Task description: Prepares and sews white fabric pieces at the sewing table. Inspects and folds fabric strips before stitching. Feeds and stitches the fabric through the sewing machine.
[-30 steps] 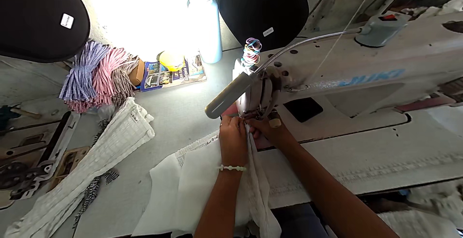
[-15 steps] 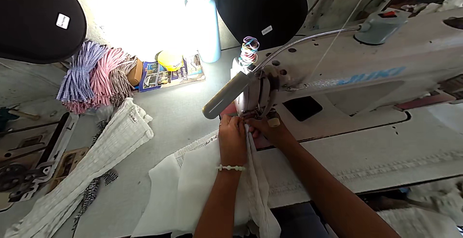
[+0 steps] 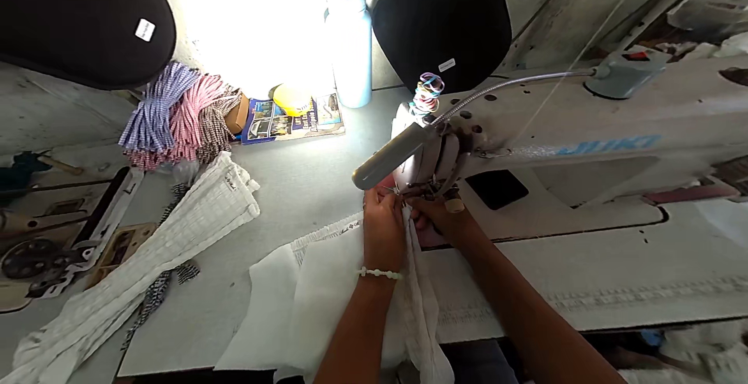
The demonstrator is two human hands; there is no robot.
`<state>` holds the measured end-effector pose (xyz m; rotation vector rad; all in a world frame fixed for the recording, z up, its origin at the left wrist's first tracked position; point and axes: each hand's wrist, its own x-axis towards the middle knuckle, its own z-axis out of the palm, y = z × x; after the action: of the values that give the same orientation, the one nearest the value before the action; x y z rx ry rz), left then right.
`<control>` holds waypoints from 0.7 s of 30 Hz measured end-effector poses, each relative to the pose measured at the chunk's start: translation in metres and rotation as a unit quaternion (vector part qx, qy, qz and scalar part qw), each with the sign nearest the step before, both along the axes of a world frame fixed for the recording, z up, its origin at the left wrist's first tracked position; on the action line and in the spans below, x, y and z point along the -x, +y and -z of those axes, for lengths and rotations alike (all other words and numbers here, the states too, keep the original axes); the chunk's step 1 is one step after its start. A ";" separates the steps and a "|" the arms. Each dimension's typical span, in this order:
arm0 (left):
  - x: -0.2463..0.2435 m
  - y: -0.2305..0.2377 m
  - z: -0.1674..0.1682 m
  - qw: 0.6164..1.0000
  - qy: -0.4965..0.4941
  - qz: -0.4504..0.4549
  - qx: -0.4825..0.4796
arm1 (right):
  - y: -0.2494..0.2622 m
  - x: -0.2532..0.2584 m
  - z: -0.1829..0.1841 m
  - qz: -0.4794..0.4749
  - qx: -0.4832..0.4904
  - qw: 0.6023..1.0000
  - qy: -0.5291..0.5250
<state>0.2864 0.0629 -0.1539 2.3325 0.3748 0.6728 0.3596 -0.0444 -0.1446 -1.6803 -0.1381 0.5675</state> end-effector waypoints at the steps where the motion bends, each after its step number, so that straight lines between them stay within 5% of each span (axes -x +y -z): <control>1: 0.000 0.001 0.000 1.000 0.004 0.002 0.006 | 0.000 0.000 0.000 0.000 0.000 1.000 -0.003; 21: -0.005 0.000 0.002 1.000 0.004 0.001 -0.029 | 0.001 -0.001 0.003 0.004 -0.002 1.000 -0.006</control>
<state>0.2911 0.0631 -0.1559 2.3910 0.3610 0.6809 0.3609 -0.0436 -0.1471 -1.6803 -0.1400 0.5506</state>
